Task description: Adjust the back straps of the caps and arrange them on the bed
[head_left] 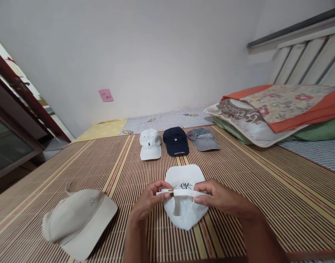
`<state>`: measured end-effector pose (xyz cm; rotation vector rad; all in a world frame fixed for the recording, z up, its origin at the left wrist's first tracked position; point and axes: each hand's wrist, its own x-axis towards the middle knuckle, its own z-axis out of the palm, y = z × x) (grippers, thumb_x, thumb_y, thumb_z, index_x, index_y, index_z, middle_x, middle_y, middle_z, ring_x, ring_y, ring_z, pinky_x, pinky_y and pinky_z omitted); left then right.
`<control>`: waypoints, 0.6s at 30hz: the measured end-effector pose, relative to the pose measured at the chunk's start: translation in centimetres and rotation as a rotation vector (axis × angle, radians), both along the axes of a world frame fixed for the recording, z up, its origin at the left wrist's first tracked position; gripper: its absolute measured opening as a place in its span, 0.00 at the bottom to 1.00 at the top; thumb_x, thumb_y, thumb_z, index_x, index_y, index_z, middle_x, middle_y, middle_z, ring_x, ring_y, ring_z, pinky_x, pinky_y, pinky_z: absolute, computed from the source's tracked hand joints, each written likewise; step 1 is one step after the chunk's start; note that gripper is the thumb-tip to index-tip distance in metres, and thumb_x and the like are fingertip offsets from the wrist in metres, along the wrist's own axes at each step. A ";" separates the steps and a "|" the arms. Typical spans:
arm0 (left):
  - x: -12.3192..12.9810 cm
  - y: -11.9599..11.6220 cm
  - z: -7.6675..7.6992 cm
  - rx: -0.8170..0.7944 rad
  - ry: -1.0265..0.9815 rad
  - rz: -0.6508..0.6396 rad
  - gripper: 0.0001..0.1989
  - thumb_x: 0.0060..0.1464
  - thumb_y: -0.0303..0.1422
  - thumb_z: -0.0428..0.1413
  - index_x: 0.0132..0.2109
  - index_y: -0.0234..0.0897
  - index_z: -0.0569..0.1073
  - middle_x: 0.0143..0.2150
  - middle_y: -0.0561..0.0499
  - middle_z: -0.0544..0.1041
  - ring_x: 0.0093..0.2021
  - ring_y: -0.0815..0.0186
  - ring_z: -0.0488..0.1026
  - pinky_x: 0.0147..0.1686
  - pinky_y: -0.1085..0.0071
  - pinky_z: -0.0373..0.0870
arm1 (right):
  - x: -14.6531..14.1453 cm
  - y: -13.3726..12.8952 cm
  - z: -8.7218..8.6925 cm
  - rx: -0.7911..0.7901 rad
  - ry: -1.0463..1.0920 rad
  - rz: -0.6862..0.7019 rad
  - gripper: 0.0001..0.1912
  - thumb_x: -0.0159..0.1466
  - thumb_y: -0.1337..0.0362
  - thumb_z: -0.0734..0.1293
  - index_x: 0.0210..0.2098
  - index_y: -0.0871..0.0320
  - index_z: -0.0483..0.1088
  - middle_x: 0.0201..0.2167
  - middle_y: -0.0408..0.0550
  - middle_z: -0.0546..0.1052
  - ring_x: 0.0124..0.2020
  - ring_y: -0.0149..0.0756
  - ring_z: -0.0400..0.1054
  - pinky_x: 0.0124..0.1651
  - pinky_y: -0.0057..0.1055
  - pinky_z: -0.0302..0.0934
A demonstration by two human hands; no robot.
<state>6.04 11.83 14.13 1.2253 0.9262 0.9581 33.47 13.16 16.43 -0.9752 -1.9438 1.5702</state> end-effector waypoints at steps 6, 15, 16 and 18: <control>-0.5 -0.1 0.3 0.011 0.115 -0.058 0.19 0.48 0.45 0.69 0.29 0.34 0.75 0.27 0.55 0.70 0.30 0.69 0.62 0.34 0.72 0.56 | 1.0 0.1 -0.3 -0.037 0.125 -0.021 0.19 0.64 0.48 0.71 0.32 0.59 0.70 0.26 0.39 0.67 0.28 0.30 0.58 0.31 0.28 0.49; -1.7 -0.3 -0.2 0.047 -0.008 -0.079 0.20 0.54 0.46 0.67 0.28 0.35 0.73 0.24 0.56 0.67 0.26 0.71 0.59 0.31 0.73 0.55 | 1.4 0.3 -0.6 -0.064 0.209 -0.048 0.21 0.64 0.46 0.73 0.38 0.60 0.74 0.24 0.40 0.72 0.24 0.28 0.60 0.28 0.26 0.49; -1.7 -0.3 -0.3 0.055 -0.001 -0.071 0.20 0.54 0.46 0.67 0.28 0.35 0.73 0.24 0.56 0.68 0.27 0.71 0.60 0.31 0.73 0.56 | 1.4 0.3 -0.6 -0.064 0.215 -0.052 0.21 0.63 0.46 0.73 0.38 0.60 0.75 0.24 0.40 0.73 0.24 0.28 0.61 0.28 0.26 0.49; -1.7 -0.3 -0.2 0.069 -0.010 -0.055 0.19 0.53 0.45 0.68 0.27 0.35 0.74 0.25 0.55 0.69 0.28 0.70 0.63 0.33 0.73 0.59 | 1.5 0.3 -0.5 -0.071 0.229 -0.060 0.21 0.63 0.46 0.74 0.38 0.60 0.75 0.24 0.40 0.74 0.24 0.28 0.61 0.28 0.26 0.50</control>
